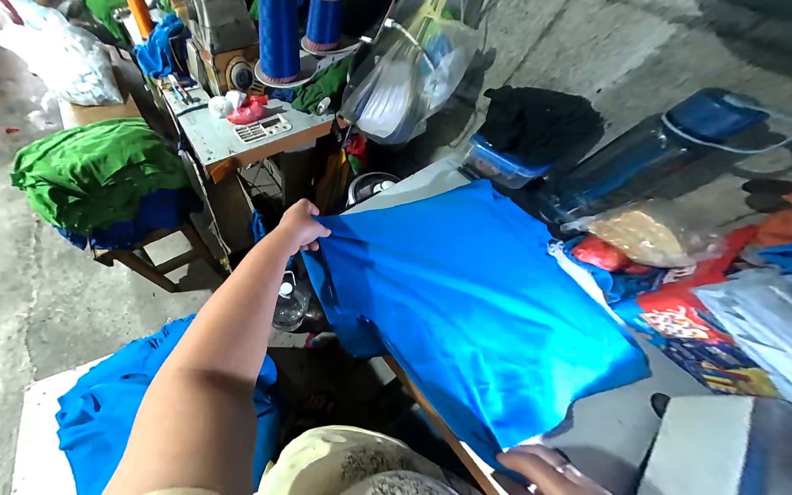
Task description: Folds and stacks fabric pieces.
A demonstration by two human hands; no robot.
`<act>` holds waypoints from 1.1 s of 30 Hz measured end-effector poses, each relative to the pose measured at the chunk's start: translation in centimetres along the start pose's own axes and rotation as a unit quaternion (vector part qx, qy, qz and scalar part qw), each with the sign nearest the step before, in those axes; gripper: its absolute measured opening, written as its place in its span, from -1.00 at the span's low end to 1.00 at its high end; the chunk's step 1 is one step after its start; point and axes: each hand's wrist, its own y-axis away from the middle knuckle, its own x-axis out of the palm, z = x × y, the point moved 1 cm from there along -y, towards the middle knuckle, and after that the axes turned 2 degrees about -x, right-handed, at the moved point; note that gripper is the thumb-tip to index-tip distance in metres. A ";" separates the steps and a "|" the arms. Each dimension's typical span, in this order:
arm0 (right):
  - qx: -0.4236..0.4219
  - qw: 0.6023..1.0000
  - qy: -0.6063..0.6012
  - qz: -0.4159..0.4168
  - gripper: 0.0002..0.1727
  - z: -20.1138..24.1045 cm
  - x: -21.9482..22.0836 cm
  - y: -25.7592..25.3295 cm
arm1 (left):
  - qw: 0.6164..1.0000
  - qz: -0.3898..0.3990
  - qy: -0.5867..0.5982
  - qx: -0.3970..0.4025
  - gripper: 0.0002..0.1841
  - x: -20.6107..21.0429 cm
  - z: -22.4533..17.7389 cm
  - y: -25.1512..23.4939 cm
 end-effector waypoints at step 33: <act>-0.031 0.996 -0.011 0.080 -0.89 0.1 0.9 -0.6 | 0.987 -0.039 0.142 0.057 -0.25 0.4 2.1 2.9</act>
